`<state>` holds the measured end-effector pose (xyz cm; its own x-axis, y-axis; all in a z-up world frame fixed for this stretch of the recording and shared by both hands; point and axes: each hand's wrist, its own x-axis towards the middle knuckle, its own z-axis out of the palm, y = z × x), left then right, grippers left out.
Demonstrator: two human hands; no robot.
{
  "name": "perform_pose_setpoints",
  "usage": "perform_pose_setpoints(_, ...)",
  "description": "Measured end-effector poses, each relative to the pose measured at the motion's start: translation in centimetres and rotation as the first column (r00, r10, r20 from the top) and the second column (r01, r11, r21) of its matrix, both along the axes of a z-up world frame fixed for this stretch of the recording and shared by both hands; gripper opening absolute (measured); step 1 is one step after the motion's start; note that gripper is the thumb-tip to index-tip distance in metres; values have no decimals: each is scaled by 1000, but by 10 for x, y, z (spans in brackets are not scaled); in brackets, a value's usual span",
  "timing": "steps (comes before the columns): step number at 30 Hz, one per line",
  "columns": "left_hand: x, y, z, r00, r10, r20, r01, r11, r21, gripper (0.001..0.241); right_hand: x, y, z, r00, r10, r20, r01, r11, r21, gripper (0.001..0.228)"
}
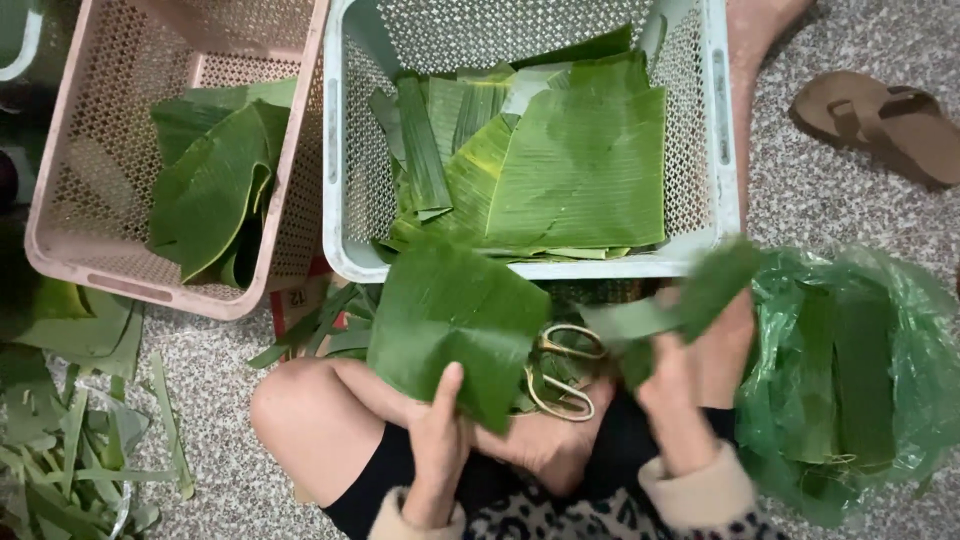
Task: Trimming and shaping banana leaves using scissors for preparation
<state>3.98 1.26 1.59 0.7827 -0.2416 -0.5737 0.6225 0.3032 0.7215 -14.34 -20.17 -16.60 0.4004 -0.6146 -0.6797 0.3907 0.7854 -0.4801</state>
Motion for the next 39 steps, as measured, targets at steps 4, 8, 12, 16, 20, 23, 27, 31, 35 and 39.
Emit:
perform_pose_setpoints(4, -12, -3, -4, 999, -35, -42, 33, 998, -52, 59, 15, 0, 60, 996, -7, 84, 14, 996, -85, 27)
perform_pose_setpoints(8, -31, -18, -13, 958, -286, 36, 286, 958, 1, 45, 32, 59, 74, 897, 287, 335, -326, 943, 63, 41)
perform_pose_setpoints(12, -43, -23, -20, 942, -324, 89, 298, 928, 225, 28, 22, 88, 56, 947, 318, -54, -322, 921, -221, 49)
perform_pose_setpoints(16, -44, -24, -21, 935, -331, 125, 321, 942, 99, 38, 36, 76, 104, 865, 425, -266, -501, 725, -473, 42)
perform_pose_setpoints(20, -33, -21, -29, 958, -268, 98, 252, 956, 154, 29, 42, 71, 109, 839, 399, -370, -544, 622, -563, 24)
perform_pose_setpoints(23, -25, -15, -28, 986, -140, 88, 136, 990, 48, 45, 37, 63, 91, 838, 367, -403, -541, 654, -529, 27)
perform_pose_setpoints(27, -14, 5, -13, 989, -38, 141, 43, 999, -32, 47, 20, 8, 66, 876, -70, -477, -35, 977, -209, 47)
perform_pose_setpoints(31, -22, -11, -5, 996, -78, -37, 70, 981, -180, 64, 16, 23, 52, 986, 148, 81, -150, 988, 28, 21)
perform_pose_setpoints(35, -37, -22, -10, 946, -299, 125, 298, 954, 33, 67, 25, 66, 77, 919, 383, 89, -386, 922, 11, 38)
perform_pose_setpoints(39, -48, -19, -31, 921, -361, 146, 315, 911, 268, 57, 31, 74, 99, 857, 470, -210, -515, 782, -351, 52)
